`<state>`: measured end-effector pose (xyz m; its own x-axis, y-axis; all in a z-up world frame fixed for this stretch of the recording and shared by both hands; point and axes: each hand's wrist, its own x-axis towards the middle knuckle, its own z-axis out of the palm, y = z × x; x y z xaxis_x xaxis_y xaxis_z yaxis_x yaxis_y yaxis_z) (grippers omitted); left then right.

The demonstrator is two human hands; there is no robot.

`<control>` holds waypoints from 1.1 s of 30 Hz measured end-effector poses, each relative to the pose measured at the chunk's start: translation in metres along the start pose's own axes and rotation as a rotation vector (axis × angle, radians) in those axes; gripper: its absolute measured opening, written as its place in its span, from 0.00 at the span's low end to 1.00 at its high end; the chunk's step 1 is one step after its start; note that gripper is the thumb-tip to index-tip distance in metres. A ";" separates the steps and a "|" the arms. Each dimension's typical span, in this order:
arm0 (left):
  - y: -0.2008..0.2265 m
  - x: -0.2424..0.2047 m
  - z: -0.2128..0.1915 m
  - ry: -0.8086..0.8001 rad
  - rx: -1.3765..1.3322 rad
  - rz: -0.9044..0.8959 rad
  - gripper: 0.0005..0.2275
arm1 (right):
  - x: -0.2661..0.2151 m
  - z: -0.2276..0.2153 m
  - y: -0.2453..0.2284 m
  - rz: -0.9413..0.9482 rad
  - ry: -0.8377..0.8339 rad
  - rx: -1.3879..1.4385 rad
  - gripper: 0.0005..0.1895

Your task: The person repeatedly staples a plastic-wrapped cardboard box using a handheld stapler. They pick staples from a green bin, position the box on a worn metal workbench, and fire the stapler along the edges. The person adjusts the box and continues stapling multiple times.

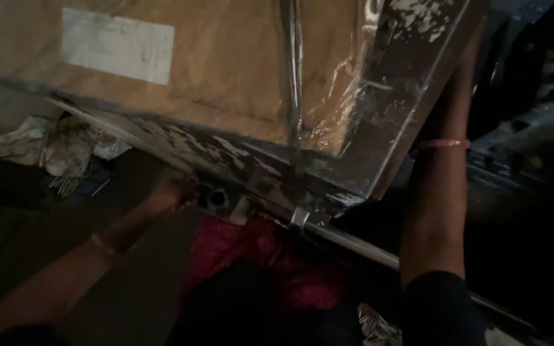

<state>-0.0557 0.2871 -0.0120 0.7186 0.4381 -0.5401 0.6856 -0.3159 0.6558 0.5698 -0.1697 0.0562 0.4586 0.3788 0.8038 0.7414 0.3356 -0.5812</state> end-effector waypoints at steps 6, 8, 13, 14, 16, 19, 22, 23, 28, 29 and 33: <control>0.011 -0.017 0.007 0.177 0.618 0.355 0.18 | 0.006 0.011 -0.007 0.245 0.140 0.266 0.14; 0.015 -0.025 0.011 0.266 0.776 0.473 0.17 | 0.006 0.011 -0.007 0.319 0.217 0.259 0.14; 0.040 -0.051 0.012 0.248 0.907 0.346 0.16 | 0.010 0.008 -0.003 0.281 0.359 0.124 0.14; 0.046 -0.060 0.015 0.365 0.982 0.430 0.16 | 0.011 0.008 -0.004 0.275 0.412 0.063 0.14; 0.062 -0.079 0.026 0.604 1.121 0.605 0.17 | 0.012 0.011 -0.008 0.293 0.451 0.055 0.15; 0.095 -0.114 0.055 0.382 1.036 0.620 0.12 | 0.008 0.024 -0.023 0.274 0.505 -0.217 0.18; 0.130 -0.157 0.102 0.242 0.584 0.759 0.18 | -0.009 0.047 -0.050 0.222 0.532 -0.544 0.19; 0.139 -0.171 0.117 0.254 0.480 0.911 0.23 | -0.018 0.055 -0.062 0.219 0.510 -0.609 0.18; 0.177 -0.207 0.179 0.028 0.090 0.826 0.25 | -0.084 0.087 -0.149 0.318 0.214 -0.894 0.17; 0.182 -0.210 0.189 0.044 -0.063 0.915 0.24 | -0.098 0.090 -0.171 0.356 0.144 -0.939 0.17; 0.187 -0.212 0.239 0.151 -0.317 1.049 0.24 | -0.182 0.059 -0.269 0.804 -0.159 -1.071 0.15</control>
<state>-0.0517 -0.0661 0.0993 0.8893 0.1843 0.4185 -0.3316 -0.3703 0.8677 0.2581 -0.2781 0.0589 0.9364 0.2699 0.2244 0.3443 -0.8303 -0.4382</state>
